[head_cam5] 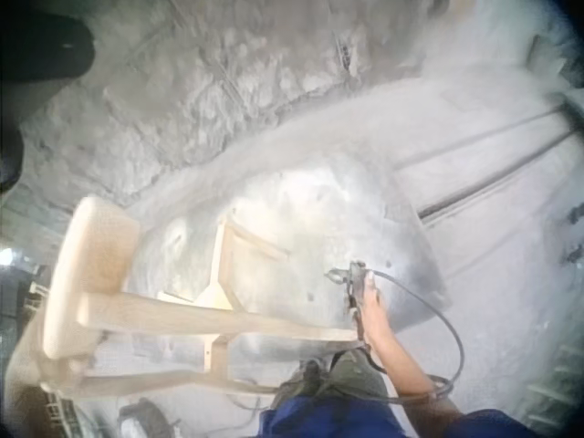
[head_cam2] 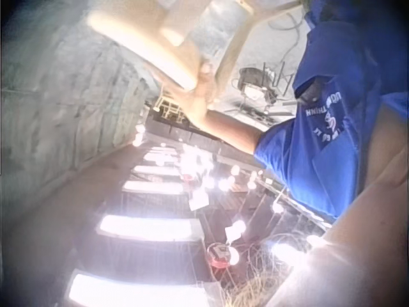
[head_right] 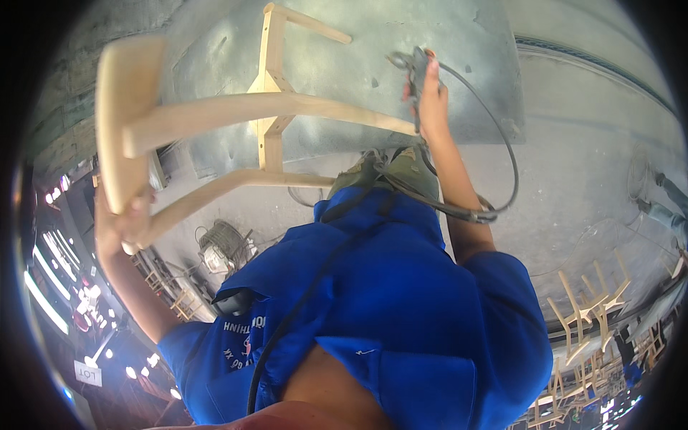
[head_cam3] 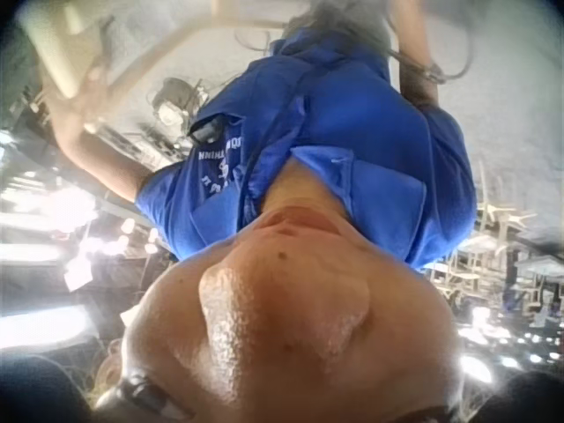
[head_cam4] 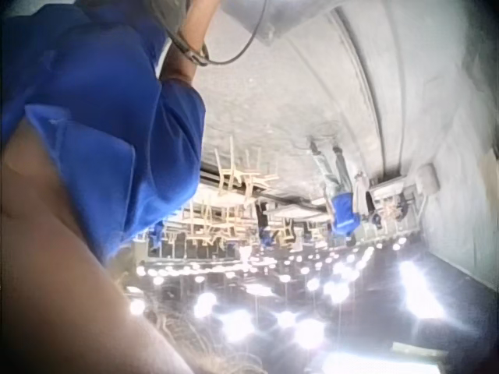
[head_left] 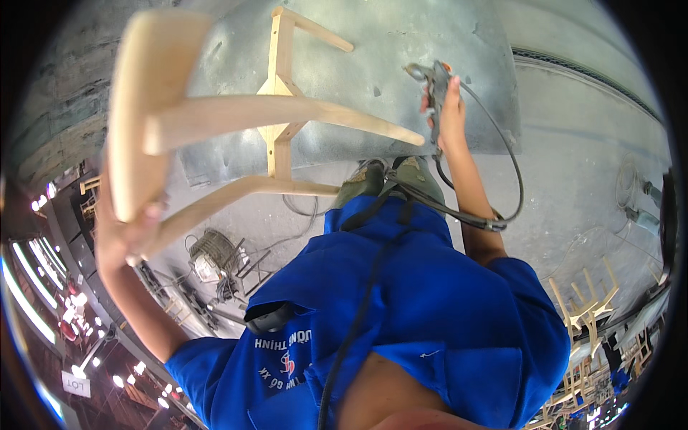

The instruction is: The person uses a spray gun to apply finish to wooden chairs in a factory. They rotate each chair to coat all sides, then place it on a metal platform. Other workers in blue shirts are visible in the background.

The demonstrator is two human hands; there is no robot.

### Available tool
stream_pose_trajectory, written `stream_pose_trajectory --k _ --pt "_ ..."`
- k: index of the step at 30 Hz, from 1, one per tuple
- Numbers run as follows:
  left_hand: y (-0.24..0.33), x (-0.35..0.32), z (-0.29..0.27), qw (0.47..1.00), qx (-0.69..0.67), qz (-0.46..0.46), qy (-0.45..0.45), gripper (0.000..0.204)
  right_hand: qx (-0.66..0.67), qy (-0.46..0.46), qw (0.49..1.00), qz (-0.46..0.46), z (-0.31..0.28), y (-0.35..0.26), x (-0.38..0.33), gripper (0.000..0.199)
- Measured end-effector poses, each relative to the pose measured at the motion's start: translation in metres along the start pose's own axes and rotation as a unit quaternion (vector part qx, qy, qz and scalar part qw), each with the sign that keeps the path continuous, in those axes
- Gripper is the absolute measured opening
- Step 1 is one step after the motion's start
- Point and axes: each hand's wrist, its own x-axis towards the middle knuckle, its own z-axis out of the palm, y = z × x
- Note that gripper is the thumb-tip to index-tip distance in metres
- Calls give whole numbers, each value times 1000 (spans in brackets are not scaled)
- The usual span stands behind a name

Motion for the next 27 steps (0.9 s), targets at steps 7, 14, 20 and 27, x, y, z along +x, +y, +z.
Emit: stream_pose_trajectory --k 7,14,20,27 --pt "-2 38 -72 982 175 39 68 92 124 -69 990 11 52 -32 74 80" --pt "-56 83 -117 850 247 138 444 96 84 22 989 117 24 29 91 76" --pt "-161 152 -64 643 503 -89 570 150 -20 69 991 116 -38 100 52 77" --pt "-292 157 186 912 -87 -57 398 124 -224 6 958 177 -60 159 -16 79"
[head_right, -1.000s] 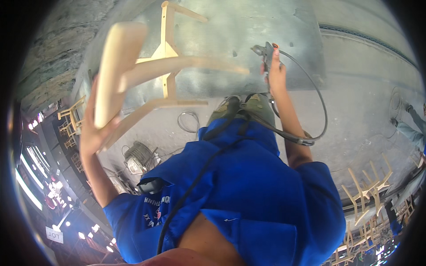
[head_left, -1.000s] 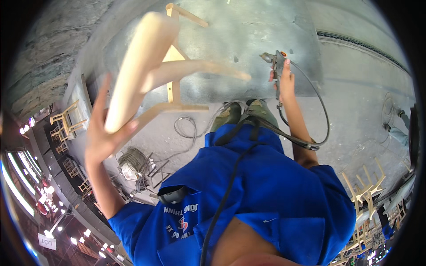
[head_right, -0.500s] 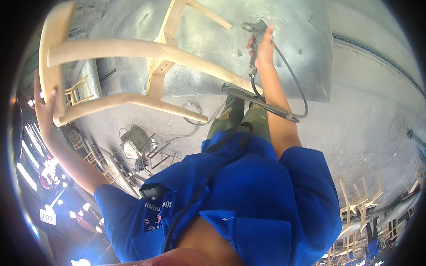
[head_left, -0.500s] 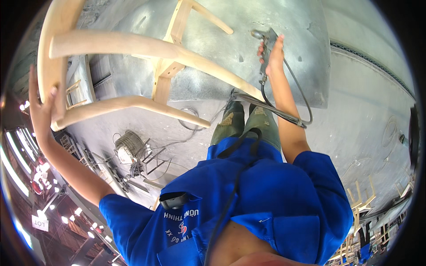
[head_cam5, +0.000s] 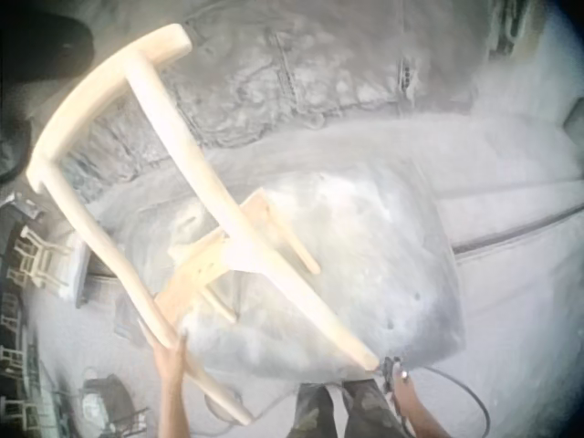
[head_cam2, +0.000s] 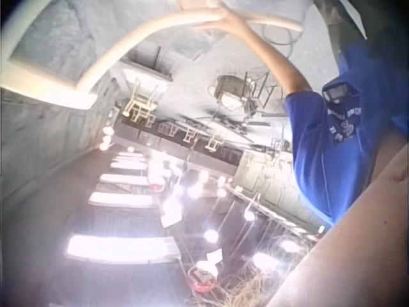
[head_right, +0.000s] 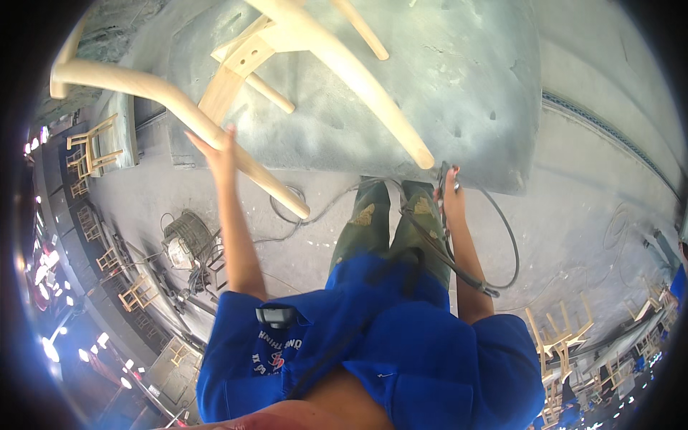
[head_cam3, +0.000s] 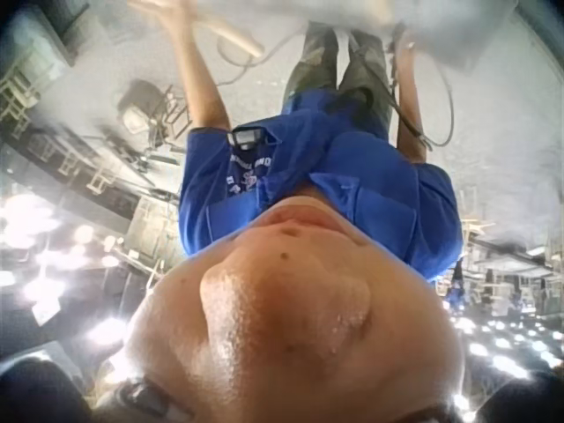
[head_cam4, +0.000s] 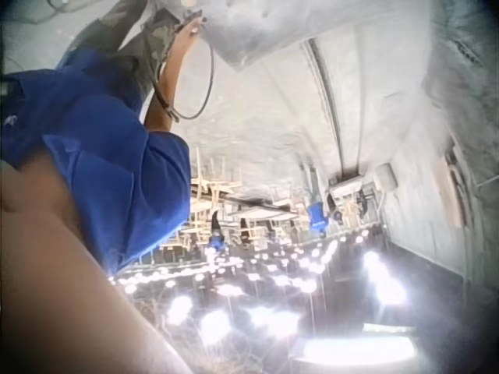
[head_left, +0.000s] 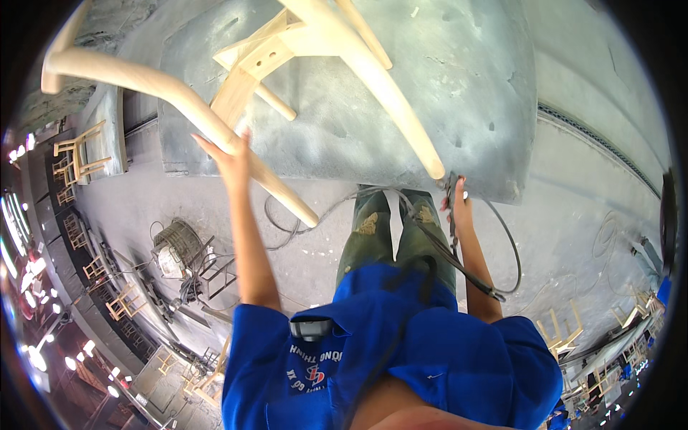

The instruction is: The person uses a spray gun to apply finish to wooden chairs in a factory. They rotate each chair to coat all sides, then place it on a metal platform. Other workers in blue shirts are visible in the background.

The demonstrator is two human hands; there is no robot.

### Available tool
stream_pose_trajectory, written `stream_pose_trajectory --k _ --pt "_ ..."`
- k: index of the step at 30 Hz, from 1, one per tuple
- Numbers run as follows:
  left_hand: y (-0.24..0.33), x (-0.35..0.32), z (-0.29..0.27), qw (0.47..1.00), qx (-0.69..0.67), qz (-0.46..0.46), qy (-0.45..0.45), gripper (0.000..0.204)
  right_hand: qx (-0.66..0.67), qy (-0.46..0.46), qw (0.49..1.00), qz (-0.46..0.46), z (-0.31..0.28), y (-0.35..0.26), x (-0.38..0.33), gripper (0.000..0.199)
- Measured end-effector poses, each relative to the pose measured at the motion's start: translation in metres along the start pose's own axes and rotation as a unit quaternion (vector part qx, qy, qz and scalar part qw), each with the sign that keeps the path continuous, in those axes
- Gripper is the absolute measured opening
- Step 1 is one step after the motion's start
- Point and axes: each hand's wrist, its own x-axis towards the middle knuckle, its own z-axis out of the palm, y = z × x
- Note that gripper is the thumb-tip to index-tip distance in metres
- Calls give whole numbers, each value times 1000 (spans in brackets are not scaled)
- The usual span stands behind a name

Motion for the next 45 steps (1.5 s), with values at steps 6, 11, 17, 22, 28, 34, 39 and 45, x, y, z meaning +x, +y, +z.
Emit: stream_pose_trajectory --k 6,11,17,22,28,34,39,45 --pt "-51 -86 28 973 -189 -133 -27 58 23 -109 992 -53 120 -34 -5 71" --pt "-56 -47 15 959 -228 -155 -67 38 130 -146 971 -140 273 -129 27 47" --pt "-44 0 8 955 -220 -176 -88 37 324 -168 918 -159 408 -221 69 38" --pt "-48 27 4 948 -240 -172 -120 41 327 -142 931 -80 425 -166 86 39" --pt "-48 66 0 941 -259 -172 -131 45 214 -60 975 -23 392 -78 67 42" --pt "-41 103 -1 947 -239 -172 -125 45 81 -124 937 -315 435 -120 98 47" --pt "-35 137 -2 956 -191 -174 -142 46 -65 -52 792 -605 447 -199 114 49" --pt "-32 172 -2 958 -171 -179 -147 39 135 79 715 -681 395 -219 84 54"
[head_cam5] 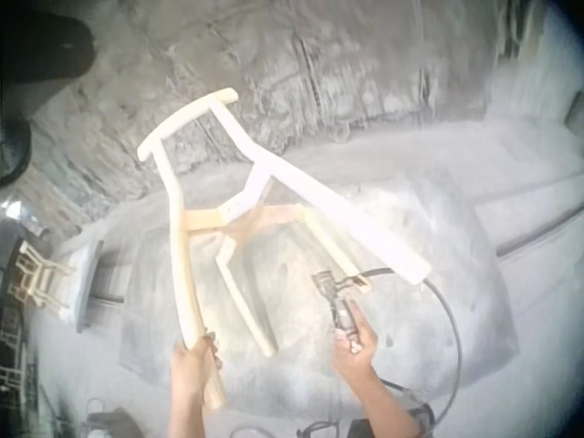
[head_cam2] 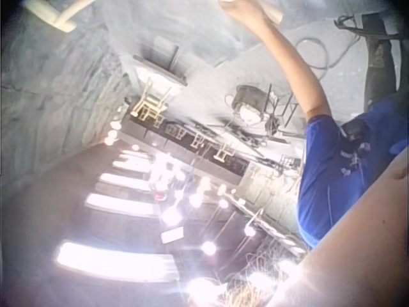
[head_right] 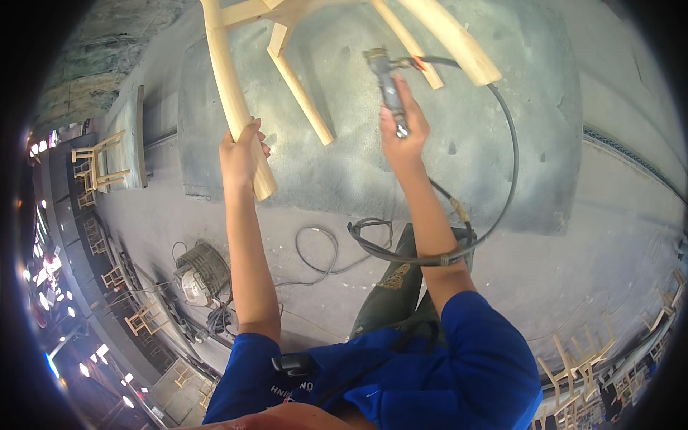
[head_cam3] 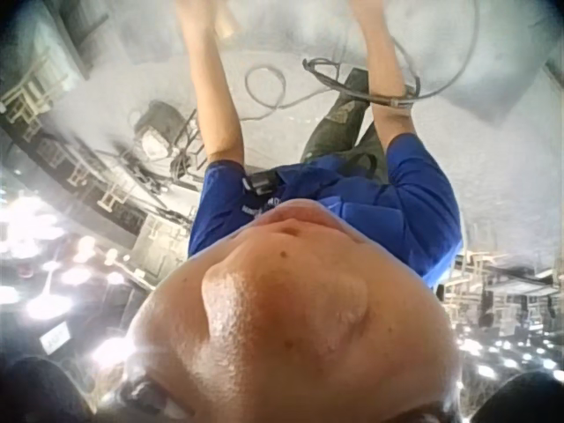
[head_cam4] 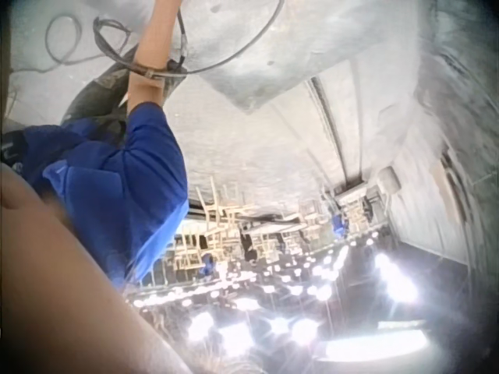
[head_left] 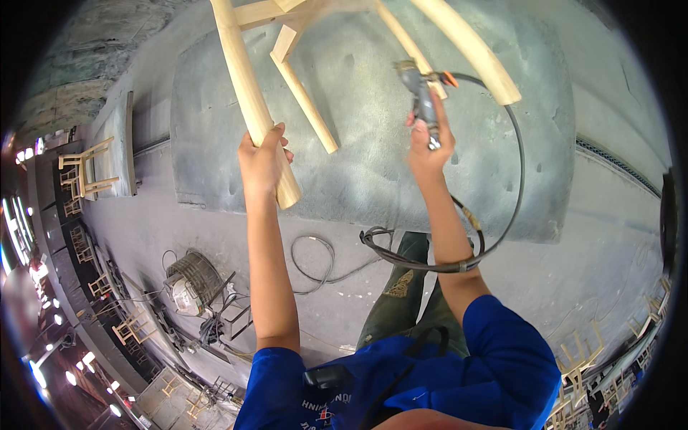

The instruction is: The person uses a spray gun to apply finish to wooden chairs in a factory. They rotate each chair to coat all sides, then place it on a metal platform. Other workers in blue shirts are visible in the background.

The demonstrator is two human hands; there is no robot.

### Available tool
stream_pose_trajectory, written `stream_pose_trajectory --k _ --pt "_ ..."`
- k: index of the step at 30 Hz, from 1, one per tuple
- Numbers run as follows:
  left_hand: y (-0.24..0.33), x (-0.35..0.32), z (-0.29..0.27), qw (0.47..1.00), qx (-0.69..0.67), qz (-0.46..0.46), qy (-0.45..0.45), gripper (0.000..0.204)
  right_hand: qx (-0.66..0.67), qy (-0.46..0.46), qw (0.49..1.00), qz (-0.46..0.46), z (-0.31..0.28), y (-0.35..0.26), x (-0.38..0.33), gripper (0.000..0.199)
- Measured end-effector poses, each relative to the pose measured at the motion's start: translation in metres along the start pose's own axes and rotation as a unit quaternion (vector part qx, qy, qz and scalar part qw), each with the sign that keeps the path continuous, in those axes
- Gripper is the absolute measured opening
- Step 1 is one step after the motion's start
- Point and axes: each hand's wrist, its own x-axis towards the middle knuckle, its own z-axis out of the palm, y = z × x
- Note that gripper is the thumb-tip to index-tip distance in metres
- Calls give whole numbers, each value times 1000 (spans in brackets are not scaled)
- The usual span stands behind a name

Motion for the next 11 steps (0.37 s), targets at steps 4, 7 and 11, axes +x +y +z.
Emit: stream_pose_trajectory --k 4,7,11 --pt "3 5 -2 1000 -6 2 8 33 76 -13 977 198 1 -40 -3 55" --pt "2 8 -5 1000 -13 2 6 34 224 -73 922 307 20 -56 1 60" --pt "-5 5 -9 1000 -20 8 -3 38 250 -22 891 377 48 -41 23 66"
